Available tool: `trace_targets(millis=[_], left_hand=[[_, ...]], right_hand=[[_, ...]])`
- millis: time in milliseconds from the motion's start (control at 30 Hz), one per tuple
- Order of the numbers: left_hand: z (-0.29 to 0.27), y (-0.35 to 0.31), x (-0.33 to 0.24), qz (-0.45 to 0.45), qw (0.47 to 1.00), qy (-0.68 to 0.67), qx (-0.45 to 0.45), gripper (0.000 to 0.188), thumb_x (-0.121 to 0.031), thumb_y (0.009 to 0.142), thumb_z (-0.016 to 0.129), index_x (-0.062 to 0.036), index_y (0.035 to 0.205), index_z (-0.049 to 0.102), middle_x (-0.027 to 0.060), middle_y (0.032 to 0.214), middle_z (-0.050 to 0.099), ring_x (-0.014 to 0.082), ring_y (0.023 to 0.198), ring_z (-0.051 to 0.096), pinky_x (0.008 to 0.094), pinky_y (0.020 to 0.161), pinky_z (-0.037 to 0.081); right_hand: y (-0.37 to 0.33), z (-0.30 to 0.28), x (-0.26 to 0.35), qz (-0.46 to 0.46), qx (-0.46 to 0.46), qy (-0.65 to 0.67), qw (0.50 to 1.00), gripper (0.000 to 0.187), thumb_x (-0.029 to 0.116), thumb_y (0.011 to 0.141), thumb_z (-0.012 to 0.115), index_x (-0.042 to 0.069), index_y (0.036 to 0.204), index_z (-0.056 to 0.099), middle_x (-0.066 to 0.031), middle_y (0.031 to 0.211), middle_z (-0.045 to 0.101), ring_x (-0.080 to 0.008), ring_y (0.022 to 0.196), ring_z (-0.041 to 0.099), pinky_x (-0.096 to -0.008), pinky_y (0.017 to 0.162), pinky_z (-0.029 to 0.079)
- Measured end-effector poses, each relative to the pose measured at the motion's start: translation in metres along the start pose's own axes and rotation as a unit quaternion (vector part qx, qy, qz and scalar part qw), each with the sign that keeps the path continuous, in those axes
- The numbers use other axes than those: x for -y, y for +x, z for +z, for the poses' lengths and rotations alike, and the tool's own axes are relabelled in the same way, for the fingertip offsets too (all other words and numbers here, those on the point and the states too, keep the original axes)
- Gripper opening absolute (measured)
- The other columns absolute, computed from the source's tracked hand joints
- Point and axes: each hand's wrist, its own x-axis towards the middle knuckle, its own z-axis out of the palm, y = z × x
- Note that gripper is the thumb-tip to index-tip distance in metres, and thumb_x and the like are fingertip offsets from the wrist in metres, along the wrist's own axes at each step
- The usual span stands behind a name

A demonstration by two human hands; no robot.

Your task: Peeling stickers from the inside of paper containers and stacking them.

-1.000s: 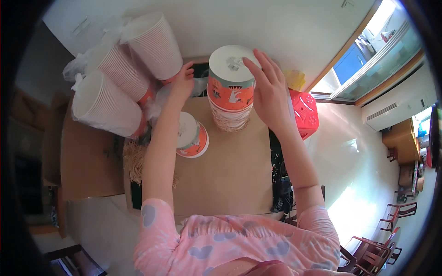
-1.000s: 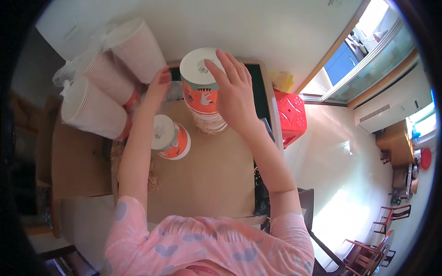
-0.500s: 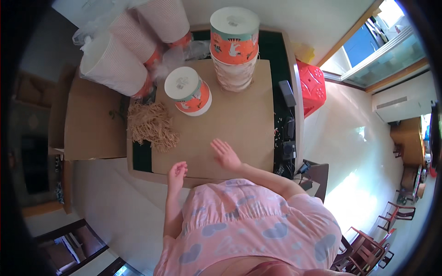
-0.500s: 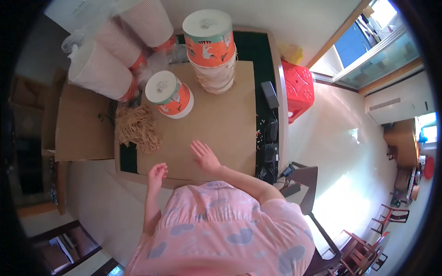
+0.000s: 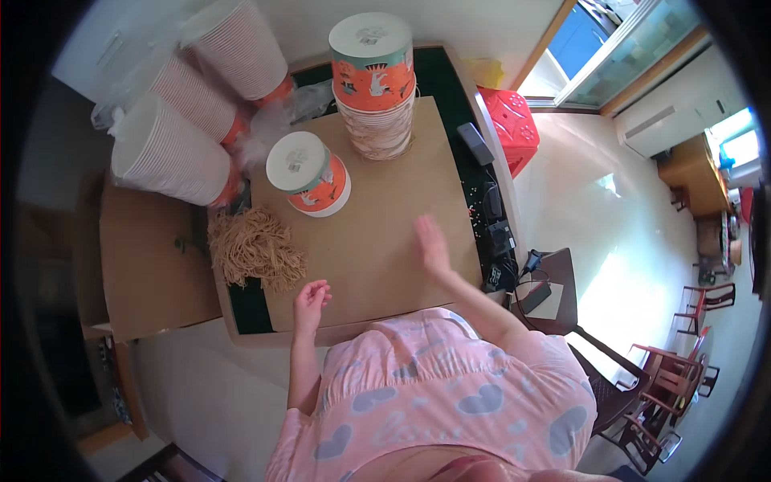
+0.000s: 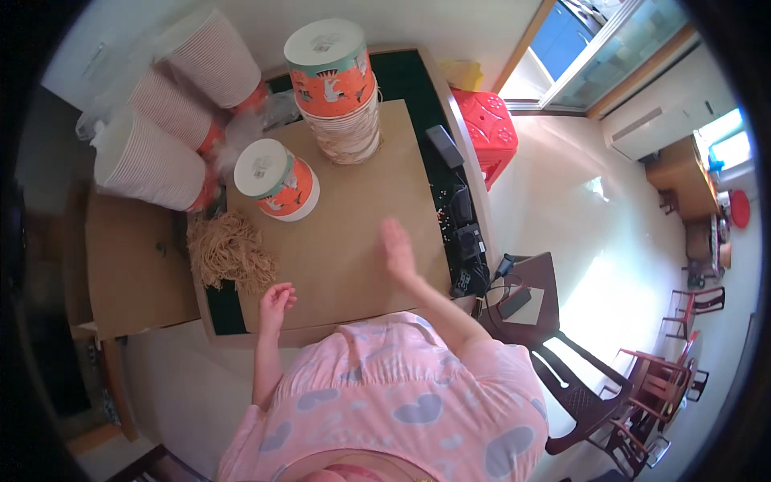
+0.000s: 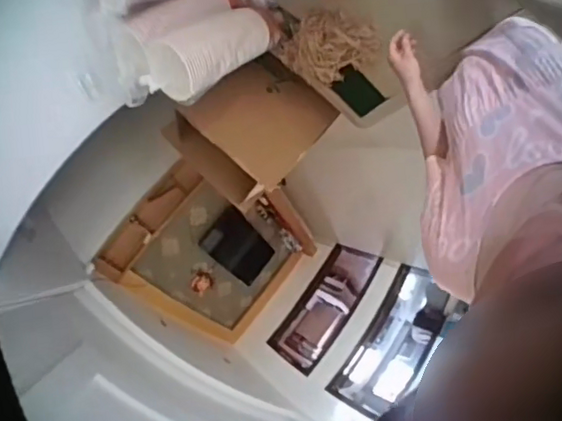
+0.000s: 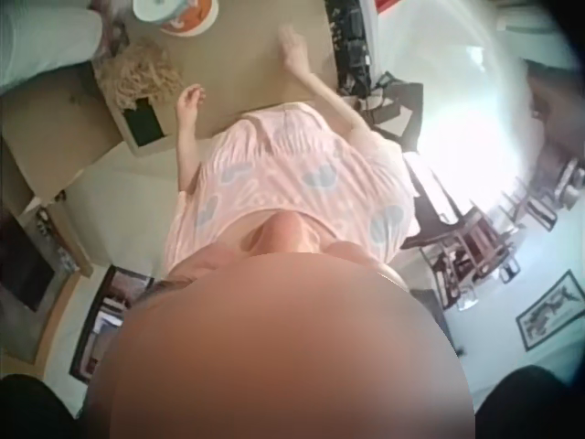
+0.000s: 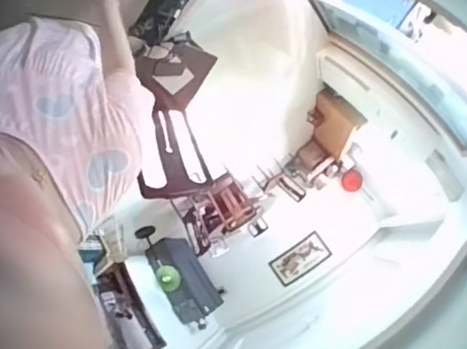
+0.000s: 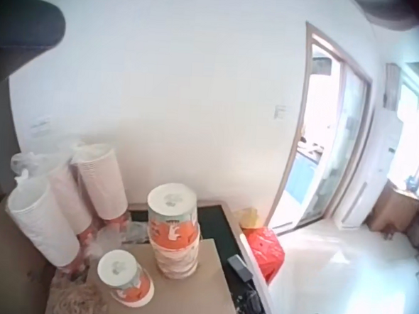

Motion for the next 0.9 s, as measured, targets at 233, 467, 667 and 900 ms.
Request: trace_targets(millis=[233,467,667,900], left_hand=[[-0.005,0.025,-0.017,0.017,0.999,-0.008,0.029,0.017,-0.009,0.092,0.052,-0.0066,0.106,0.06,0.0017,0.095,0.064,0.0077,0.076,0.06,0.0192,0.066,0.046],[-0.019,0.034,0.0,0.02,0.999,-0.039,0.0,0.017,-0.009,0.092,0.052,-0.006,0.107,0.059,0.0029,0.095,0.064,0.009,0.076,0.061,0.0202,0.065,0.047],[0.007,0.034,-0.007,0.031,0.998,-0.05,-0.009,0.017,-0.009,0.092,0.051,-0.0053,0.106,0.059,0.003,0.094,0.065,0.0087,0.076,0.061,0.0202,0.066,0.047],[0.037,0.028,0.008,0.018,0.998,-0.057,0.015,0.017,-0.009,0.092,0.051,-0.0057,0.106,0.06,0.003,0.094,0.065,0.0092,0.077,0.061,0.0202,0.066,0.047]], right_hand=[[-0.022,0.013,0.036,-0.067,0.113,0.053,0.99,0.056,0.022,0.086,0.052,0.007,0.137,0.035,-0.0141,0.142,0.035,-0.0308,0.132,0.031,-0.0456,0.11,0.022],[0.023,-0.005,0.002,0.16,-0.037,-0.104,0.981,0.059,0.023,0.088,0.05,0.003,0.139,0.028,-0.0205,0.145,0.026,-0.033,0.137,0.021,-0.0484,0.111,0.017],[-0.015,-0.015,-0.005,0.136,0.009,-0.089,0.987,0.062,0.021,0.087,0.052,0.003,0.14,0.026,-0.0202,0.146,0.023,-0.0329,0.137,0.018,-0.0508,0.11,0.016],[-0.039,-0.048,-0.005,0.047,0.064,-0.044,0.996,0.066,0.018,0.082,0.057,0.004,0.14,0.027,-0.0228,0.145,0.023,-0.0374,0.136,0.02,-0.0483,0.109,0.02]])
